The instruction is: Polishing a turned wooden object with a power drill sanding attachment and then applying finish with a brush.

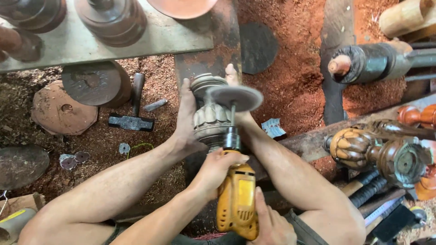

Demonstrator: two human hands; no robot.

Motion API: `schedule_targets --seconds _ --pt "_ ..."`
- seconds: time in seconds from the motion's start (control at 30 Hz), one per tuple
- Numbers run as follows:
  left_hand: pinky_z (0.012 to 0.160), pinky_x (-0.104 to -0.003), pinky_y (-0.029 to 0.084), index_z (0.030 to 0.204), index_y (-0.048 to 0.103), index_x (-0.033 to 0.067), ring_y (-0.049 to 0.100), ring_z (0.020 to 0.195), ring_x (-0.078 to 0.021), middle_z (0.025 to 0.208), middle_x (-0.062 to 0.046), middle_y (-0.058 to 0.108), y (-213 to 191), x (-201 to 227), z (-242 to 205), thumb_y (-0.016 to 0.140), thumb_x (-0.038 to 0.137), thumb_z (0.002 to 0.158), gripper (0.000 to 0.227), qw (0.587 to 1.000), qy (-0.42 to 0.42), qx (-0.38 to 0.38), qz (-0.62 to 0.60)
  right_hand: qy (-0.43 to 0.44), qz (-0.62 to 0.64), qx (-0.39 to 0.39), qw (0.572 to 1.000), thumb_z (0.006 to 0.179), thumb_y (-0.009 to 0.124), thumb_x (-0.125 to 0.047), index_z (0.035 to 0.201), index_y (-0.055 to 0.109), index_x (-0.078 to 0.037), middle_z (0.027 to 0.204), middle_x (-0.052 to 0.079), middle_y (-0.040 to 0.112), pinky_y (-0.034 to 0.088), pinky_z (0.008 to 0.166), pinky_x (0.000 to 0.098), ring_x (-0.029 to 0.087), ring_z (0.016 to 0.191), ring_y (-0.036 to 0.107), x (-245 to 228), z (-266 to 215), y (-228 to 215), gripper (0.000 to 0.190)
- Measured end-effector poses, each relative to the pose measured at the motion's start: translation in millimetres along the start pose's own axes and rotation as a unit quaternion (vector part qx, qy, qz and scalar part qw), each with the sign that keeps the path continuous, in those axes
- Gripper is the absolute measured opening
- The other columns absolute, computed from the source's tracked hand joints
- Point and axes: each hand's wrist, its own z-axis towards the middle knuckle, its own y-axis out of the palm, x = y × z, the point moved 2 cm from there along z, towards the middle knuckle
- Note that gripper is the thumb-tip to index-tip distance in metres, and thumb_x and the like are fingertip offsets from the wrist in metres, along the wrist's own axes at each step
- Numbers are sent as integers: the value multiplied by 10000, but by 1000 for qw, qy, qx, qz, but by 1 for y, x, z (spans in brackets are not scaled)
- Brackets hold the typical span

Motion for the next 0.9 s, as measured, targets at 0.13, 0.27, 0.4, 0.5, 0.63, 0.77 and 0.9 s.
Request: schedule_targets --seconds 0.13,0.27,0.4,0.5,0.63,0.77,0.9 --pt "617 -354 597 923 571 15 678 654 -187 775 -97 668 3 13 -27 761 81 807 232 1000 2 9 -8 -13 -27 -8 1000 528 800 -371 1442 503 9 685 108 662 536 457 403 262 472 647 -12 -5 1 1033" --pt "649 -350 607 957 595 28 700 685 -185 794 -93 693 -6 18 -54 748 99 791 236 999 19 27 14 -54 -69 8 996 654 739 -247 1379 554 20 627 62 649 496 429 374 201 455 613 -15 -23 11 795" --pt "693 -342 616 977 669 -50 718 710 -199 837 -138 735 -24 19 -77 721 160 825 265 997 43 25 56 -134 -61 44 988 740 658 -183 1384 555 27 695 51 653 495 462 334 172 501 604 -34 -22 7 685" --pt "677 -355 622 984 665 -33 719 696 -203 831 -128 735 -27 21 -85 710 165 815 264 995 40 70 58 -122 8 43 992 771 631 -199 1419 532 18 758 66 642 520 545 334 187 577 625 -56 1 -19 690" --pt "663 -347 603 974 664 -35 703 685 -200 811 -134 725 -19 16 -75 712 185 833 266 996 50 67 35 -106 35 38 993 750 677 -246 1419 521 29 743 86 630 517 550 355 216 571 627 -48 -5 -21 740" --pt "635 -345 613 993 583 14 687 668 -188 802 -99 688 20 9 -45 761 105 803 276 997 28 38 62 -11 36 37 999 579 679 -153 1416 508 35 737 126 658 534 567 401 264 573 659 -28 -19 -16 874" --pt "610 -347 610 1007 547 31 677 658 -176 778 -71 652 34 -11 -23 766 76 796 308 997 -1 25 70 46 46 76 995 509 609 -91 1430 486 40 853 185 703 577 639 399 295 655 702 -11 -31 -10 939"
